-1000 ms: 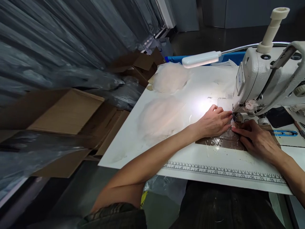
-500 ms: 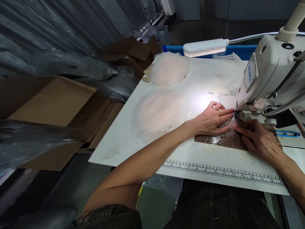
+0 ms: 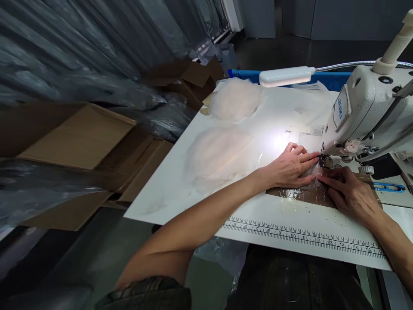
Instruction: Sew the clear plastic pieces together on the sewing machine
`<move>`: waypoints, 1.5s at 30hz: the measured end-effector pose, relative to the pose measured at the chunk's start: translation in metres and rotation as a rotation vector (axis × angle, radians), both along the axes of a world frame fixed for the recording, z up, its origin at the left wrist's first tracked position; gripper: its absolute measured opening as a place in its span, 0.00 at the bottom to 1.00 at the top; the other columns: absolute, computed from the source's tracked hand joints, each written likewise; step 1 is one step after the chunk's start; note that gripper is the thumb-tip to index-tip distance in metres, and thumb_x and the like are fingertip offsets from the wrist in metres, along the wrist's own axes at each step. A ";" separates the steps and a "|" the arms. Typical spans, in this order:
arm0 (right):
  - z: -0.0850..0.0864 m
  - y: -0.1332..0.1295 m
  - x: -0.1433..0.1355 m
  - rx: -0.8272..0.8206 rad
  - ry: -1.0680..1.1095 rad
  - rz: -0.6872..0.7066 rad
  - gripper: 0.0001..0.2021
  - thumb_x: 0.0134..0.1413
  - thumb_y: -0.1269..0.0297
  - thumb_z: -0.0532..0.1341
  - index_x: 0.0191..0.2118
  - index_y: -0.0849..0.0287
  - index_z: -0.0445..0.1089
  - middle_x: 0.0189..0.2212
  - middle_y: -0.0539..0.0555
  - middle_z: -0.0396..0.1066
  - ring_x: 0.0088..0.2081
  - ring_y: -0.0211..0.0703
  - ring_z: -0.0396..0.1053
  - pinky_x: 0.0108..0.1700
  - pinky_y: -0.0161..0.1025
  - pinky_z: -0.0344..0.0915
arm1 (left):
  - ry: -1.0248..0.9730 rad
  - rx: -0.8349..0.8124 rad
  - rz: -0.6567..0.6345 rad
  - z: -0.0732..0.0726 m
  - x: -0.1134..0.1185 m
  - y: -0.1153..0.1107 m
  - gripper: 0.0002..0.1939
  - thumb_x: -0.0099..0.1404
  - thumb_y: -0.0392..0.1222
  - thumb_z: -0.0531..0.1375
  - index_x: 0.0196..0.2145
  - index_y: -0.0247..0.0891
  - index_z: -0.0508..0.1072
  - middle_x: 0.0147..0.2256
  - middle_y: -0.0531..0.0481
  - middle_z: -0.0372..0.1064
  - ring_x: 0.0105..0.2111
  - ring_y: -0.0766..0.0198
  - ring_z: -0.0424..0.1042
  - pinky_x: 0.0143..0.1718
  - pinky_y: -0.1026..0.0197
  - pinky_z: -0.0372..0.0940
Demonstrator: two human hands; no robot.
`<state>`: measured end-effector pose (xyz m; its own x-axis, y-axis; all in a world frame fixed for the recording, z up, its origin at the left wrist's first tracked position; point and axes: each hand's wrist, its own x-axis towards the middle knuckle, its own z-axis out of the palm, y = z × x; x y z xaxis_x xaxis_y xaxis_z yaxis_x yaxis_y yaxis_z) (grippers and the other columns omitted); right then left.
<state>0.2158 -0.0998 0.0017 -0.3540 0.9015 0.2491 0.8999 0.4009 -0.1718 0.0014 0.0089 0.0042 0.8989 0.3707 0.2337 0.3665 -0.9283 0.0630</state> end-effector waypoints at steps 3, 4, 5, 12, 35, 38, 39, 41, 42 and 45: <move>0.000 0.000 -0.001 0.018 0.001 0.000 0.17 0.64 0.64 0.53 0.51 0.49 0.76 0.43 0.57 0.69 0.37 0.43 0.73 0.26 0.35 0.71 | 0.007 0.007 0.008 0.000 0.001 -0.002 0.26 0.74 0.51 0.47 0.58 0.31 0.68 0.60 0.40 0.65 0.48 0.50 0.65 0.52 0.46 0.55; 0.001 0.001 -0.001 0.019 0.004 -0.004 0.17 0.64 0.64 0.53 0.51 0.48 0.76 0.43 0.57 0.69 0.37 0.43 0.73 0.26 0.35 0.71 | 0.012 0.005 0.008 0.000 0.001 -0.002 0.26 0.74 0.51 0.47 0.58 0.31 0.68 0.60 0.40 0.65 0.48 0.50 0.65 0.51 0.46 0.55; 0.001 0.001 -0.001 0.016 0.006 -0.009 0.17 0.64 0.64 0.53 0.51 0.48 0.76 0.43 0.57 0.69 0.37 0.43 0.73 0.27 0.35 0.71 | 0.016 0.003 0.009 0.000 0.001 -0.003 0.26 0.74 0.51 0.47 0.59 0.32 0.68 0.60 0.40 0.64 0.48 0.50 0.65 0.51 0.46 0.56; 0.000 -0.001 -0.001 -0.018 0.032 -0.030 0.18 0.64 0.64 0.52 0.52 0.48 0.76 0.43 0.58 0.69 0.38 0.44 0.73 0.31 0.39 0.73 | -0.003 0.072 -0.008 0.003 -0.004 -0.003 0.26 0.74 0.52 0.47 0.58 0.32 0.67 0.60 0.38 0.64 0.49 0.50 0.65 0.50 0.48 0.57; 0.000 -0.002 -0.002 -0.048 0.006 -0.072 0.18 0.63 0.65 0.54 0.54 0.46 0.74 0.44 0.58 0.68 0.39 0.45 0.72 0.30 0.38 0.71 | -0.065 0.022 -0.304 0.003 -0.004 -0.006 0.13 0.68 0.41 0.52 0.37 0.39 0.76 0.39 0.47 0.76 0.34 0.61 0.70 0.40 0.55 0.61; 0.001 -0.002 -0.003 -0.049 -0.010 -0.069 0.18 0.63 0.64 0.54 0.55 0.46 0.74 0.45 0.58 0.68 0.39 0.44 0.72 0.30 0.37 0.71 | -0.090 0.038 -0.309 0.004 -0.004 -0.006 0.13 0.66 0.42 0.52 0.35 0.39 0.76 0.40 0.48 0.77 0.33 0.62 0.69 0.42 0.53 0.60; 0.001 -0.002 -0.003 -0.047 -0.013 -0.066 0.18 0.64 0.64 0.54 0.55 0.47 0.74 0.44 0.58 0.68 0.39 0.44 0.72 0.30 0.37 0.70 | -0.099 0.045 -0.312 0.005 -0.004 -0.006 0.13 0.66 0.42 0.52 0.35 0.40 0.76 0.39 0.48 0.77 0.33 0.62 0.69 0.43 0.53 0.59; 0.003 -0.003 -0.004 -0.037 -0.023 -0.055 0.18 0.64 0.64 0.53 0.54 0.49 0.74 0.44 0.58 0.68 0.38 0.43 0.72 0.29 0.36 0.70 | -0.104 0.053 -0.310 0.008 -0.004 -0.007 0.13 0.65 0.42 0.52 0.34 0.40 0.76 0.38 0.49 0.77 0.34 0.61 0.68 0.46 0.52 0.59; 0.003 -0.003 -0.005 -0.029 -0.032 -0.051 0.18 0.64 0.64 0.53 0.54 0.49 0.74 0.43 0.58 0.68 0.37 0.43 0.72 0.28 0.36 0.69 | -0.097 0.052 -0.305 0.009 -0.004 -0.007 0.12 0.64 0.42 0.52 0.34 0.40 0.75 0.38 0.49 0.76 0.34 0.61 0.68 0.47 0.52 0.58; 0.006 -0.002 -0.006 -0.015 -0.078 -0.039 0.19 0.64 0.64 0.52 0.55 0.49 0.74 0.42 0.58 0.68 0.35 0.43 0.71 0.24 0.34 0.65 | -0.066 0.024 -0.303 0.011 -0.004 -0.007 0.12 0.64 0.43 0.52 0.33 0.41 0.75 0.38 0.50 0.76 0.35 0.61 0.69 0.50 0.52 0.57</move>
<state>0.2101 -0.1019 0.0077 -0.3362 0.9183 0.2089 0.9257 0.3631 -0.1063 -0.0027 0.0018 0.0152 0.9503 0.0817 0.3003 0.0685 -0.9962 0.0542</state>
